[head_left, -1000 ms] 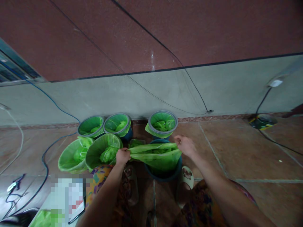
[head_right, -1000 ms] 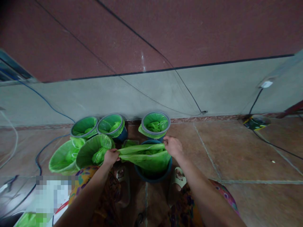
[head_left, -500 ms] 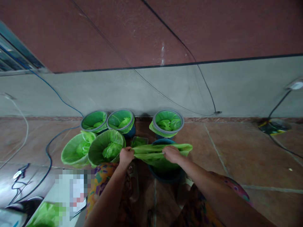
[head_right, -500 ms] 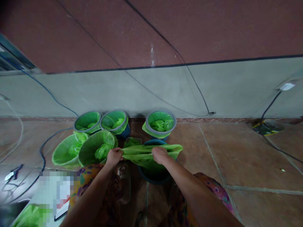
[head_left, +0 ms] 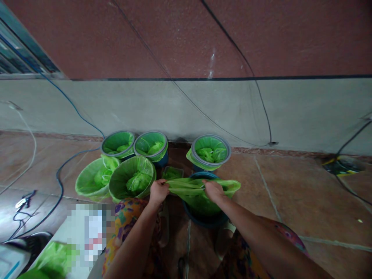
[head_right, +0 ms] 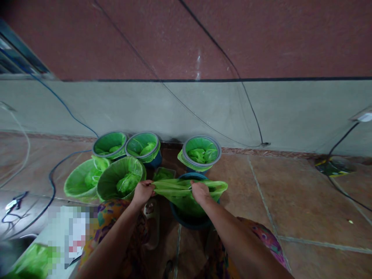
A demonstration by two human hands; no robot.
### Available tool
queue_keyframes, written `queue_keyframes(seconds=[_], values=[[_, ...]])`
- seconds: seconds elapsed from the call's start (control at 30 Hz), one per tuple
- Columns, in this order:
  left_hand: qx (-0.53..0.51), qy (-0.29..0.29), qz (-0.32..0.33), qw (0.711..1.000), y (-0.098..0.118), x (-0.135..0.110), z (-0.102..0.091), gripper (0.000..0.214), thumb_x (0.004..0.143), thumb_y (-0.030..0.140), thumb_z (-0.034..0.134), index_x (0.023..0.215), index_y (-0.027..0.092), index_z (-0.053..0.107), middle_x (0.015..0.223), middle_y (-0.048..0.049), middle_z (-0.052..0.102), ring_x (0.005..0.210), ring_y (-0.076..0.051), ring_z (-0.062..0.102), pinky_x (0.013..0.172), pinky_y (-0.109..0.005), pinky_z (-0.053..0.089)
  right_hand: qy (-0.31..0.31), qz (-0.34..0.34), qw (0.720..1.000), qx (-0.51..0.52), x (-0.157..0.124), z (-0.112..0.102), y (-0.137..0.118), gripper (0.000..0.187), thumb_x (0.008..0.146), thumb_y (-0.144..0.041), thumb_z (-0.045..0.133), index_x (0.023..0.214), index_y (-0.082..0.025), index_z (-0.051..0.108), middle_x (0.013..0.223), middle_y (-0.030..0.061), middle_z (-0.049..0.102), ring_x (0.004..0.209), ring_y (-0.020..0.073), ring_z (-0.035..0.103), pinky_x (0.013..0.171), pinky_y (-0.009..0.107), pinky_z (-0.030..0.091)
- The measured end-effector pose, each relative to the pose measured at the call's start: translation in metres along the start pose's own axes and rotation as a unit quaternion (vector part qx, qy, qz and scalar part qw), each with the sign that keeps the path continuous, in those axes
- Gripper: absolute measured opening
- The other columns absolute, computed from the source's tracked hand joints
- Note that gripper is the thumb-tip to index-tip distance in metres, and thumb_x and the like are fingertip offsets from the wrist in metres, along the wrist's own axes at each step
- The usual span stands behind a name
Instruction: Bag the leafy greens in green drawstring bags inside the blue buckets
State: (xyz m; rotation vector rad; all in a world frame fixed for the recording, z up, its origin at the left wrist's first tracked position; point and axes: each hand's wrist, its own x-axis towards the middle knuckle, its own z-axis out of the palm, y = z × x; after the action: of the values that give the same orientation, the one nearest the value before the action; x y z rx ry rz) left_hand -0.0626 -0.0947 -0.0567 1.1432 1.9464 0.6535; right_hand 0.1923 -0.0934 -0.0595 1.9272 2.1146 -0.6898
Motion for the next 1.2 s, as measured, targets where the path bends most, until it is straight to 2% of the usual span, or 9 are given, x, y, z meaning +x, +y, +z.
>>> queue_keyframes(seconds=[0.17, 0.43, 0.53, 0.67, 0.73, 0.9, 1.03, 1.1, 1.2], values=[[-0.026, -0.008, 0.005, 1.0, -0.002, -0.002, -0.001, 0.013, 0.074, 0.017, 0.055, 0.077, 0.017, 0.068, 0.048, 0.0027, 0.058, 0.044, -0.011, 0.057, 0.045, -0.018, 0.041, 0.02, 0.0, 1.0, -0.009, 0.001, -0.011, -0.007, 0.04, 0.091, -0.018, 0.033, 0.097, -0.013, 0.072, 0.103, 0.0165, 0.071, 0.096, 0.0266, 0.065, 0.076, 0.031, 0.043], [-0.165, -0.052, 0.006, 0.985, 0.017, -0.016, 0.005, 0.006, 0.07, 0.021, 0.059, 0.065, 0.017, 0.058, 0.046, 0.0065, 0.049, 0.039, -0.008, 0.048, 0.042, -0.019, 0.039, 0.233, -0.055, 0.968, 0.074, -0.031, -0.063, 0.0, 0.031, 0.09, -0.025, 0.041, 0.09, -0.022, 0.072, 0.094, 0.0073, 0.071, 0.085, 0.0212, 0.066, 0.073, 0.029, 0.044], [-0.182, -0.153, 0.078, 0.968, 0.04, -0.031, 0.014, 0.015, 0.072, 0.031, 0.062, 0.069, 0.015, 0.061, 0.054, 0.0044, 0.054, 0.047, -0.008, 0.051, 0.048, -0.019, 0.041, 0.321, -0.108, 0.91, 0.238, -0.04, -0.075, 0.007, 0.028, 0.089, -0.027, 0.045, 0.094, -0.022, 0.072, 0.095, 0.0055, 0.071, 0.083, 0.0173, 0.065, 0.077, 0.027, 0.046], [-0.071, -0.309, 0.217, 0.923, 0.078, -0.048, 0.03, 0.028, 0.072, 0.038, 0.066, 0.089, 0.014, 0.069, 0.073, -0.0008, 0.065, 0.064, -0.012, 0.058, 0.06, -0.022, 0.044, 0.376, -0.141, 0.798, 0.449, -0.047, -0.087, 0.008, 0.025, 0.085, -0.036, 0.055, 0.09, -0.02, 0.073, 0.087, 0.0045, 0.07, 0.073, 0.0153, 0.062, 0.067, 0.026, 0.047], [0.011, -0.306, 0.264, 0.915, 0.094, -0.049, 0.038, 0.035, 0.072, 0.039, 0.067, 0.099, 0.015, 0.069, 0.082, -0.0032, 0.069, 0.069, -0.015, 0.061, 0.065, -0.024, 0.046, 0.369, -0.133, 0.751, 0.531, -0.051, -0.094, 0.007, 0.024, 0.08, -0.04, 0.061, 0.088, -0.02, 0.073, 0.08, 0.0034, 0.07, 0.068, 0.0151, 0.06, 0.062, 0.026, 0.046], [0.112, -0.196, 0.325, 0.918, 0.119, -0.029, 0.05, 0.033, 0.075, 0.031, 0.063, 0.104, 0.016, 0.069, 0.1, -0.0093, 0.071, 0.094, -0.025, 0.064, 0.09, -0.034, 0.047, 0.276, -0.124, 0.639, 0.707, -0.054, -0.109, 0.015, 0.03, 0.07, -0.046, 0.071, 0.084, -0.02, 0.072, 0.084, 0.0048, 0.072, 0.065, 0.0125, 0.057, 0.055, 0.023, 0.042], [0.054, -0.264, 0.386, 0.883, 0.123, -0.011, 0.068, 0.054, 0.076, 0.025, 0.063, 0.129, 0.018, 0.055, 0.136, -0.0112, 0.054, 0.127, -0.025, 0.049, 0.111, -0.038, 0.032, 0.213, -0.128, 0.591, 0.767, -0.047, -0.111, 0.025, 0.025, 0.067, -0.044, 0.075, 0.076, -0.021, 0.07, 0.091, 0.0039, 0.072, 0.059, 0.0082, 0.051, 0.056, 0.022, 0.042], [0.021, -0.31, 0.361, 0.879, 0.119, -0.003, 0.084, 0.058, 0.078, 0.026, 0.06, 0.134, 0.017, 0.049, 0.141, -0.0128, 0.05, 0.13, -0.025, 0.046, 0.113, -0.039, 0.03, 0.196, -0.118, 0.575, 0.786, -0.043, -0.111, 0.028, 0.024, 0.066, -0.043, 0.076, 0.075, -0.021, 0.07, 0.087, 0.003, 0.072, 0.059, 0.0082, 0.053, 0.056, 0.022, 0.043], [-0.012, -0.296, 0.28, 0.913, 0.11, 0.008, 0.11, 0.061, 0.079, 0.029, 0.06, 0.136, 0.012, 0.046, 0.134, -0.0186, 0.055, 0.123, -0.029, 0.053, 0.107, -0.043, 0.037, 0.192, -0.108, 0.551, 0.805, -0.036, -0.107, 0.03, 0.024, 0.064, -0.041, 0.079, 0.075, -0.021, 0.07, 0.08, 0.0008, 0.071, 0.064, 0.009, 0.058, 0.059, 0.021, 0.044]])
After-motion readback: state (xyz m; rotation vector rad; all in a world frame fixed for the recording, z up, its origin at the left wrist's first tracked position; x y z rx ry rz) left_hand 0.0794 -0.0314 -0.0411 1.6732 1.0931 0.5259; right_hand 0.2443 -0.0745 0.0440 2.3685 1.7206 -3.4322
